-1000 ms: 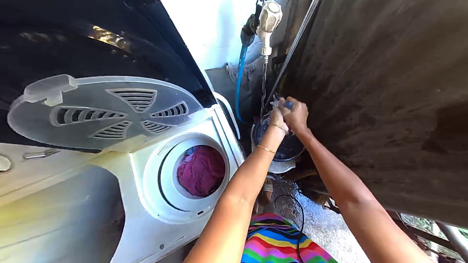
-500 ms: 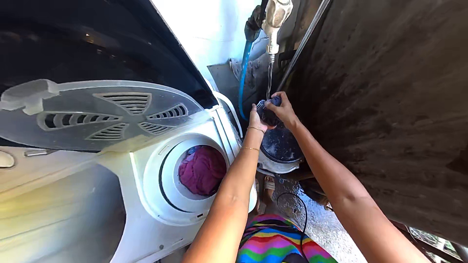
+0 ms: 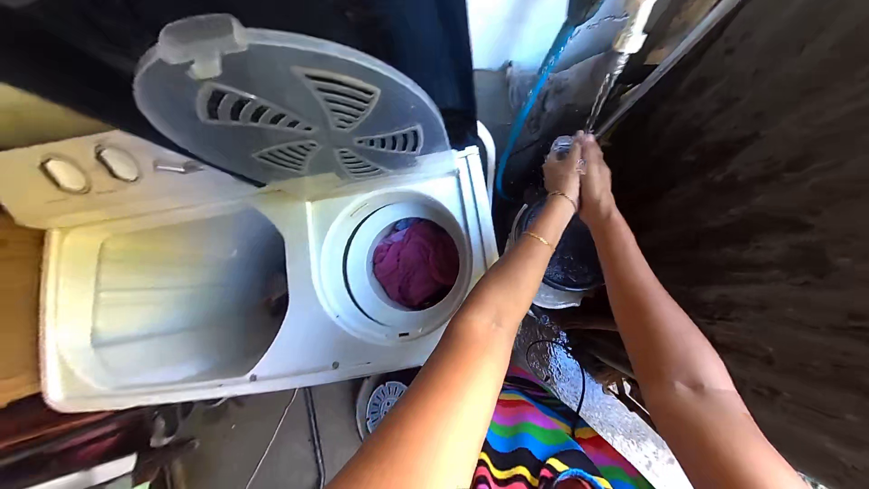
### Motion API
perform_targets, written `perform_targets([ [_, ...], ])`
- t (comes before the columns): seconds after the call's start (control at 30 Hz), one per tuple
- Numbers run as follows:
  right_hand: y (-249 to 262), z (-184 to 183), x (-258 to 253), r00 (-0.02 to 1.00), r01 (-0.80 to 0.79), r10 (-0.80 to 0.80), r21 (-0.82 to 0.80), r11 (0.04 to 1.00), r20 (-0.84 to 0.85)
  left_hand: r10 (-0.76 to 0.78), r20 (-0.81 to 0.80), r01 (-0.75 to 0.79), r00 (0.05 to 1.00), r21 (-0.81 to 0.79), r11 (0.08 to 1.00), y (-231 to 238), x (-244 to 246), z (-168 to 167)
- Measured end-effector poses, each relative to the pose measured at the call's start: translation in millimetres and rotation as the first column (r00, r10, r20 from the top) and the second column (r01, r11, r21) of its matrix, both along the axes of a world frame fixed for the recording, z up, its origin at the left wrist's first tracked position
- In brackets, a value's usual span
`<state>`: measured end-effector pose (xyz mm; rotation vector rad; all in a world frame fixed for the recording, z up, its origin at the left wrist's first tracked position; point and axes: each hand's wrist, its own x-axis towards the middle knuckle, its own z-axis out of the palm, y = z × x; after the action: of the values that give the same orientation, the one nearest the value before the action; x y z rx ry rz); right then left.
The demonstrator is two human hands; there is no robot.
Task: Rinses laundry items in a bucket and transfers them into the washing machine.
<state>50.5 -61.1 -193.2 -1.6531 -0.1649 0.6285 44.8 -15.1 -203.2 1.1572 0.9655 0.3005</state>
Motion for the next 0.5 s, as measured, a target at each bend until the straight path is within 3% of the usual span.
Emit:
perform_targets([
  [0.1,6.1,-22.9,5.9,0.997,0.081,-0.081,-0.012,0.997,-0.005,-0.113,-0.129,0.128,0.985,0.114,0.985,8.4,2.7,-15.4],
  [0.2,-11.2,-74.1,29.8,0.982,-0.09,0.09,-0.004,0.996,0.167,-0.18,-0.174,0.228,0.968,0.319,0.92,17.8,7.3,-51.0],
  [0.27,-16.0,-72.0,30.1,0.928,-0.15,0.182,-0.121,0.981,0.326,-0.214,-0.143,0.255,0.966,0.422,0.87,30.8,-8.7,-50.1],
  [0.37,-29.7,-58.4,27.0,0.893,-0.288,0.318,-0.141,0.947,0.318,-0.239,0.048,0.181,0.97,0.517,0.836,47.5,-58.9,-25.2],
  [0.43,-42.8,-84.2,36.0,0.921,-0.307,0.33,-0.135,0.942,0.208,-0.284,0.112,0.174,0.952,0.565,0.806,63.4,-120.1,7.3],
  [0.5,-65.7,-133.7,51.8,0.95,-0.26,0.293,-0.253,0.932,0.103,-0.343,0.013,0.258,0.939,0.631,0.732,83.9,-187.8,31.1],
])
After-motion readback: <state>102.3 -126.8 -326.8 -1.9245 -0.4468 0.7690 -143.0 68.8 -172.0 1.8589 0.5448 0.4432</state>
